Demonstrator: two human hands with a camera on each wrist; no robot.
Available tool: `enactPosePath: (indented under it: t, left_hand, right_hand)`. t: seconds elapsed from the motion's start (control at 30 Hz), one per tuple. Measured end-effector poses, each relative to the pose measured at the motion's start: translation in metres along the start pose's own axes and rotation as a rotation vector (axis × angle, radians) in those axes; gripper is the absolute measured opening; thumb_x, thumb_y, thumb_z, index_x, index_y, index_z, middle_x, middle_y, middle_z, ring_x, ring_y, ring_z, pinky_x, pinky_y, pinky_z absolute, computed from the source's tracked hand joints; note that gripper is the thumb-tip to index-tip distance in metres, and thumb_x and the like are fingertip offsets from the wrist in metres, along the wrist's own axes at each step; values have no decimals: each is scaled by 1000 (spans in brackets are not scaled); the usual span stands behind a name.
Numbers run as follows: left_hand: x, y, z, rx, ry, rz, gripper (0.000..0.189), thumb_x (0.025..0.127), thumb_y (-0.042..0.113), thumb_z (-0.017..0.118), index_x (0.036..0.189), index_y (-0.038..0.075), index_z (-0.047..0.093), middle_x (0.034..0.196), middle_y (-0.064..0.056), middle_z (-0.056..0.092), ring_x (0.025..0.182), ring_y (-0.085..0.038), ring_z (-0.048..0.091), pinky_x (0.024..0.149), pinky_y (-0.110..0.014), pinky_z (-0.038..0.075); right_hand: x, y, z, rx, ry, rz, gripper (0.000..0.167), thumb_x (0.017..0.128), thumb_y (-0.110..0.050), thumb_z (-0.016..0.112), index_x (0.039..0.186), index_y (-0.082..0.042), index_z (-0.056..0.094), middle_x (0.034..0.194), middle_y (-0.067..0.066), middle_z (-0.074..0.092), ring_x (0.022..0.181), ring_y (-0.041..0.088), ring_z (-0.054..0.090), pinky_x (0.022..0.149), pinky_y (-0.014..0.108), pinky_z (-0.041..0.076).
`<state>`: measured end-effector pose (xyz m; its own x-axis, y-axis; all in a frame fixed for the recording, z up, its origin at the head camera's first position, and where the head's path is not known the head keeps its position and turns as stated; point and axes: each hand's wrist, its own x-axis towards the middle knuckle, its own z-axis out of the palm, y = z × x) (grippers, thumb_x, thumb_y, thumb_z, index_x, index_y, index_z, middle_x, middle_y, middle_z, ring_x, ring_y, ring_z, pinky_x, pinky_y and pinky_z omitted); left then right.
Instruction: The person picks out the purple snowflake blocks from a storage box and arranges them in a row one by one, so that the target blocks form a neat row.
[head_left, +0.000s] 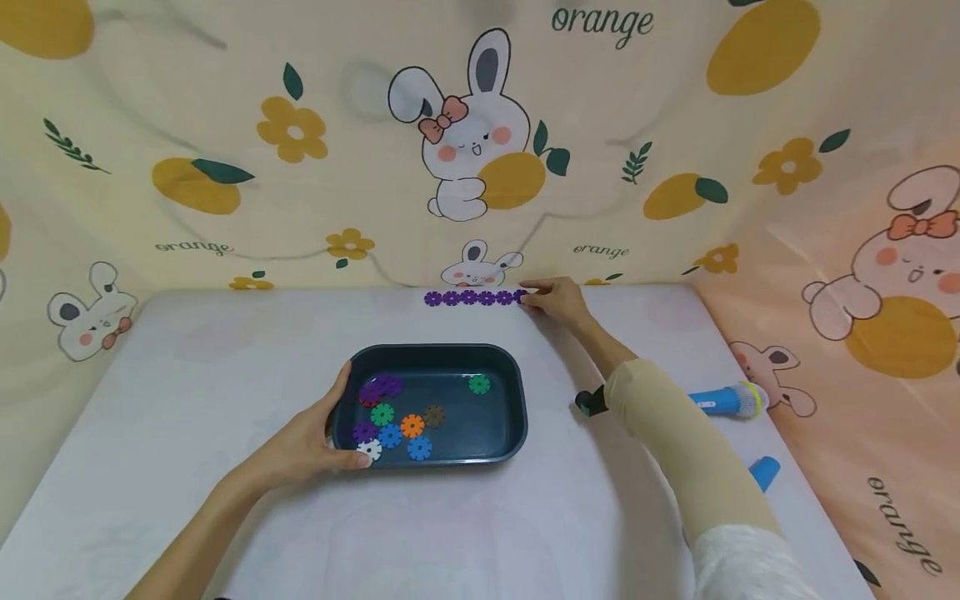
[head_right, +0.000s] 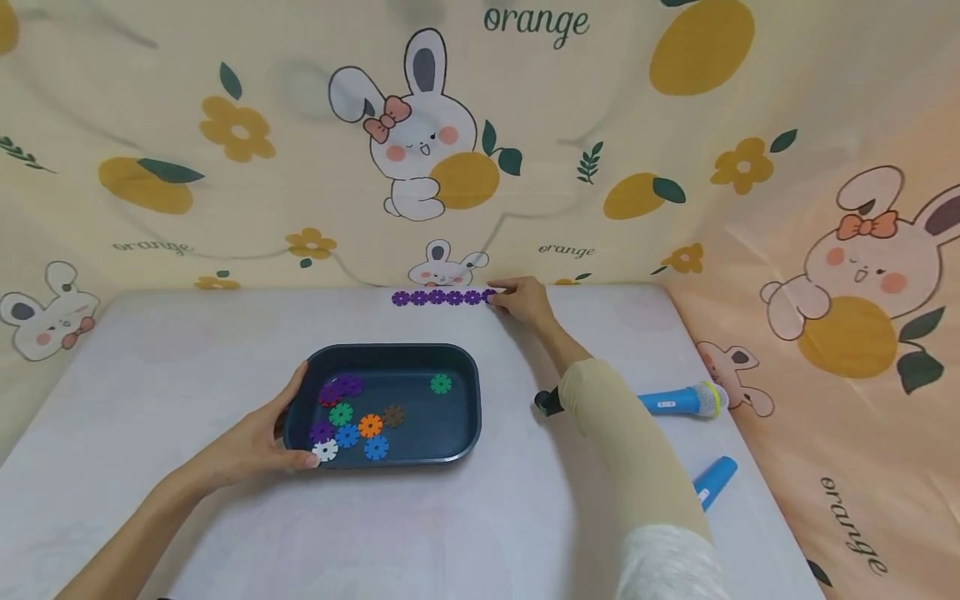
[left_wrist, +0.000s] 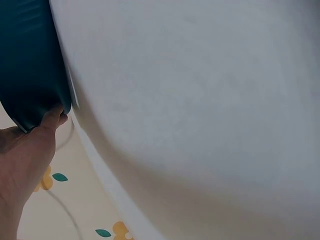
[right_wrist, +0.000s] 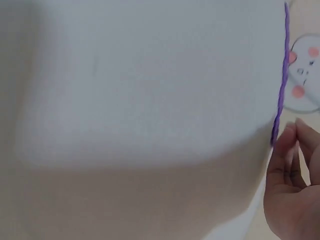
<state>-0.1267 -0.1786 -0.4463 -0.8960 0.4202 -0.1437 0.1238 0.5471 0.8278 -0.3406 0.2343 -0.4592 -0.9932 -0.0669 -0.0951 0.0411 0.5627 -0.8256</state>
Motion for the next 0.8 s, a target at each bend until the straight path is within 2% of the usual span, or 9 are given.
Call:
enactPosePath:
  t: [0.1,0.23,0.57,0.8]
  left_hand:
    - [-1,1,0,5,-2,-10,129,74,35,88,160,23,-7,162,-25,13,144,-50,19,111,-67,21]
    - [0,2,-1,15,0,-13,130,74,36,88,160,23,-7,162,-25,13,144,-50,20,111,-67,22]
    - [0,0,0,8,1,-6,130,74,36,89,160,22,-8,162,-24,13,144,-50,20,110,-68,22]
    - [0,0,1,3,7,-7,130,74,36,89,160,22,-8,162,-24,13,144,-50,20,110,-68,22]
  right_hand:
    - [-5,-6,4,7,22,-53,30,92,-14,72,121,-6,72,84,10,72,70,14,61,62,21,49]
    - [-14,-17,10,36,19,-119,25,94,-12,69,117,-2,73,89,13,72,75,19,65,69,27,56]
    - [-41,-52,34,115,-78,-249,26,94,-14,70,114,3,72,95,14,73,84,29,69,80,45,58]
    - [-64,-79,55,154,-172,-307,22,93,-14,71,112,-3,74,94,8,73,82,31,70,81,50,57]
